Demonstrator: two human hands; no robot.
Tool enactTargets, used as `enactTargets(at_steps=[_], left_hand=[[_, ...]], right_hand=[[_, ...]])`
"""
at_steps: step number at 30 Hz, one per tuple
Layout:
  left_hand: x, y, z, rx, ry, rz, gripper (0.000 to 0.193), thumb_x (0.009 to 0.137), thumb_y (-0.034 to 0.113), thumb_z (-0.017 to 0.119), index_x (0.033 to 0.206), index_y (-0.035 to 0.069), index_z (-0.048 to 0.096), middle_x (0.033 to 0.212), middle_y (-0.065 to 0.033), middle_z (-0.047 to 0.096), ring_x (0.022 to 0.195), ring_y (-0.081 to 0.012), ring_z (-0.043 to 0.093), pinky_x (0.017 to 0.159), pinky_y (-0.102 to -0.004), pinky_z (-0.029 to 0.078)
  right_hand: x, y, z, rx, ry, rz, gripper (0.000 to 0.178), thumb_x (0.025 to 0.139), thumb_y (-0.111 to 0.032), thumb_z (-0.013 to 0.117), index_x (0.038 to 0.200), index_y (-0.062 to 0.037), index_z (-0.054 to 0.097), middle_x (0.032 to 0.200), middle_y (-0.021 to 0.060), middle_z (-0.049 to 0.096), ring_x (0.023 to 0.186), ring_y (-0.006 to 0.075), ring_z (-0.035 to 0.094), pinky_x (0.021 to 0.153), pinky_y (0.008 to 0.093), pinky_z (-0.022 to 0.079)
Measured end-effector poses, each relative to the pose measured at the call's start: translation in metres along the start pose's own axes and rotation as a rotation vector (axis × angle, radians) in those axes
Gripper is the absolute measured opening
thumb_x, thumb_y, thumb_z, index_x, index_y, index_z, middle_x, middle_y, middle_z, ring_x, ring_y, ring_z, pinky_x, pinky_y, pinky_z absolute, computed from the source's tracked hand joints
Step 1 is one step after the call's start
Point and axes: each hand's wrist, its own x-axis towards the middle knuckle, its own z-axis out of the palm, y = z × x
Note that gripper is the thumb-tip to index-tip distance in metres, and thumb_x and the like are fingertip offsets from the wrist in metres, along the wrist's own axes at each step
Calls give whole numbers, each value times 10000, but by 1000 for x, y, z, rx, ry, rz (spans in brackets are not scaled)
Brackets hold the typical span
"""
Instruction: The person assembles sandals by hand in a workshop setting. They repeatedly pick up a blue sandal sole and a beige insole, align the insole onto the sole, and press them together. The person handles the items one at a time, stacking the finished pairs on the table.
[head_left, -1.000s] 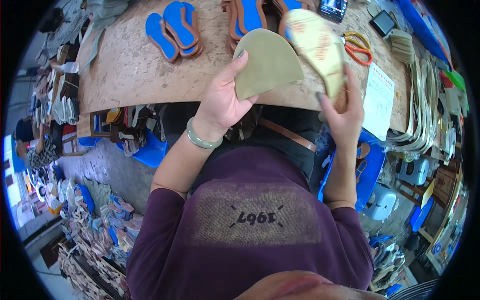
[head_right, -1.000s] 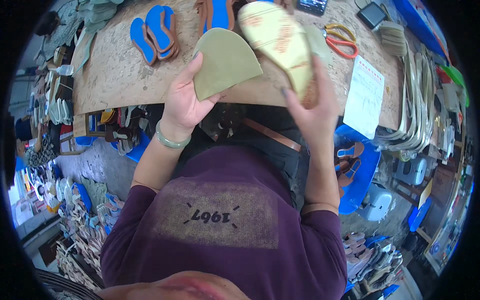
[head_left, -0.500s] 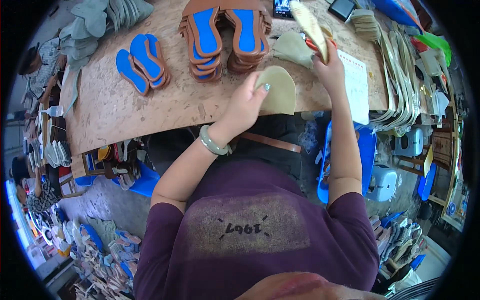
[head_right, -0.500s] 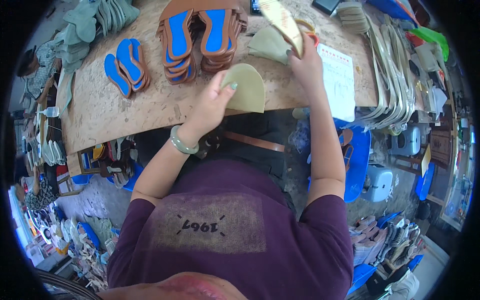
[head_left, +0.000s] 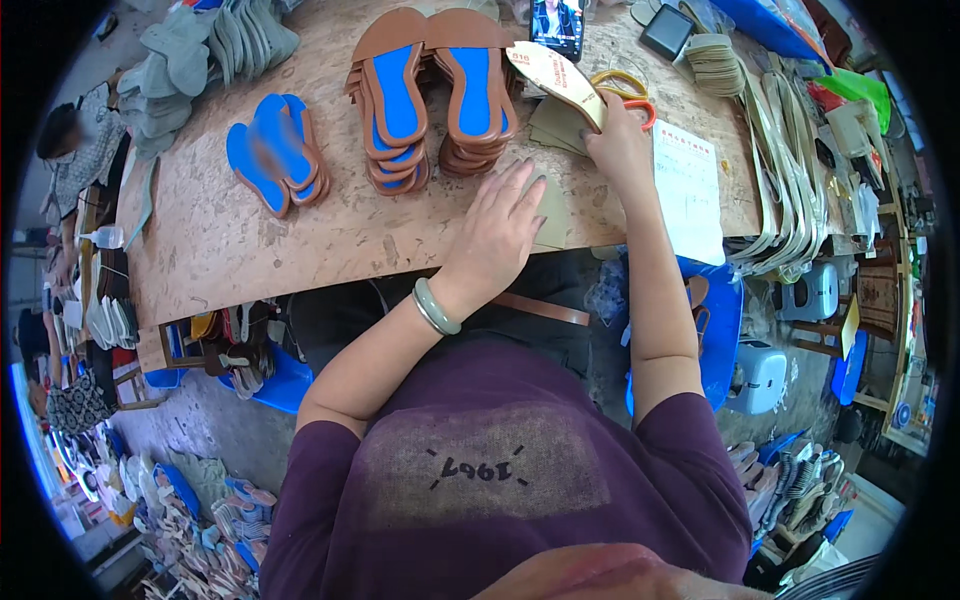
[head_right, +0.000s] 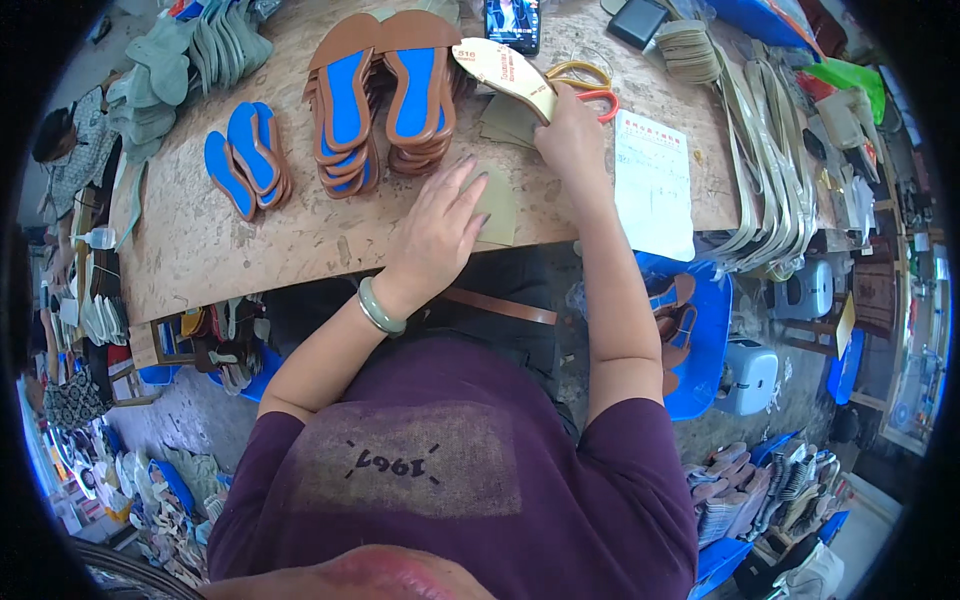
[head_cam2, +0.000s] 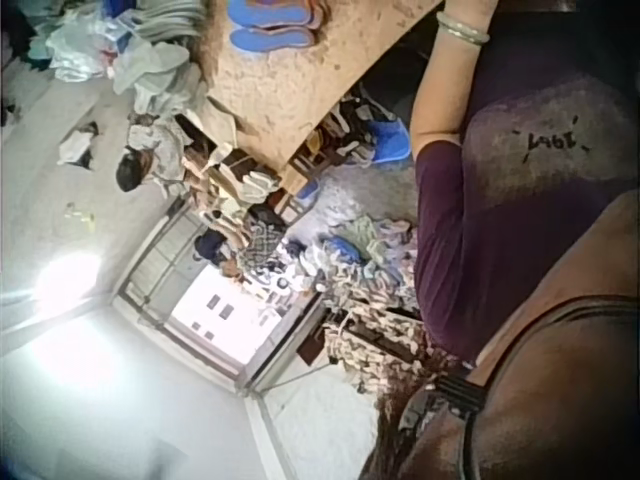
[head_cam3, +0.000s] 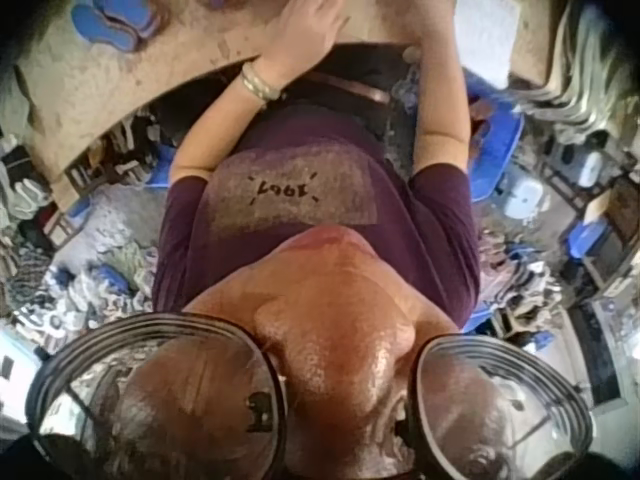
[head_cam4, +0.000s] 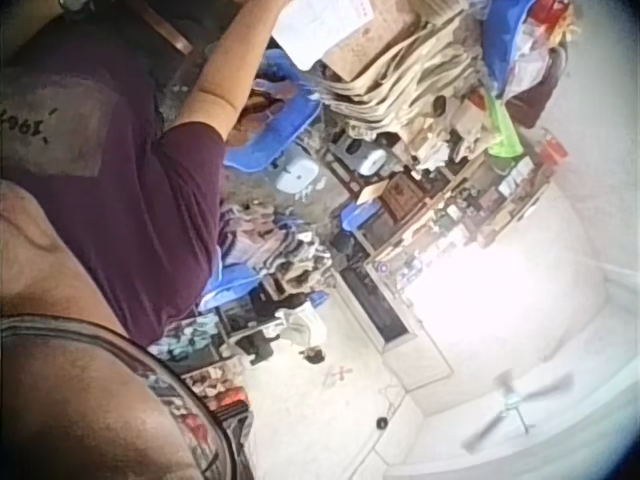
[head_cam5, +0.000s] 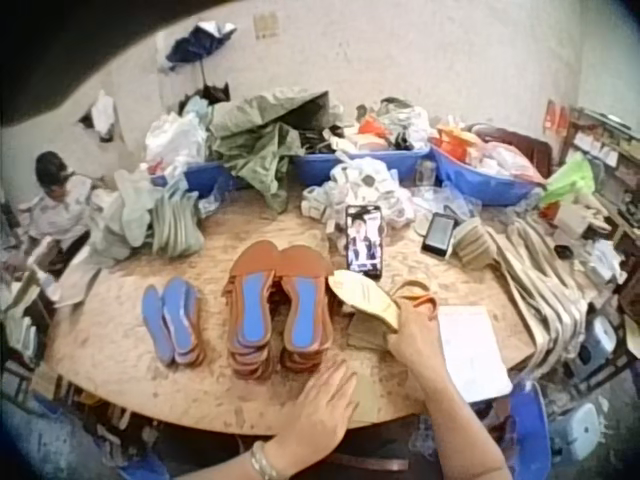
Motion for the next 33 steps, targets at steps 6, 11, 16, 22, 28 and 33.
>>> enactTargets(at_steps=[6,11,16,22,28,33], left_hand=[[7,0,0,-366,3,-204,528,896,148,617,1351,-40,425,1383,-221,447,1261,-335,475,1045,-407,393],[19,4,22,-1166,85,-447,638,966,283,564,1448,-21,276,1465,-169,381,1356,-239,375,1114,-370,319],[41,21,-3,-1982,-120,-649,580,991,317,520,1424,-9,315,1383,-113,454,1278,-176,436,1078,-337,357],[32,21,1,-2067,-111,-666,479,1009,261,465,1401,5,362,1340,-119,499,1192,-179,532,1043,-338,405],[29,11,-32,-2311,45,-590,498,1009,231,393,1464,59,284,1454,-202,384,1346,-334,392,1113,-479,339],[29,-2,-50,-2340,121,-517,577,1024,420,321,1478,68,264,1482,-196,350,1363,-366,359,1112,-551,308]], right_hand=[[-2,14,-4,414,89,-26,591,758,-31,649,1323,-83,483,1060,150,640,977,274,625,860,372,490],[-19,21,-71,1172,-196,-33,663,700,1,675,1330,3,471,950,12,542,916,129,542,852,268,431],[-60,2,-81,1415,-328,-43,728,667,7,687,1350,16,436,955,9,513,900,127,528,839,264,409],[-85,-12,-66,1263,-215,23,708,727,-35,707,1378,-15,430,990,32,542,888,107,540,770,239,434],[-98,1,-69,938,54,78,744,803,-82,694,1432,44,317,1191,150,560,1062,180,553,918,301,446],[-143,-24,-54,846,131,-89,727,803,-57,715,1418,53,342,1338,188,481,1169,240,518,983,351,424]])
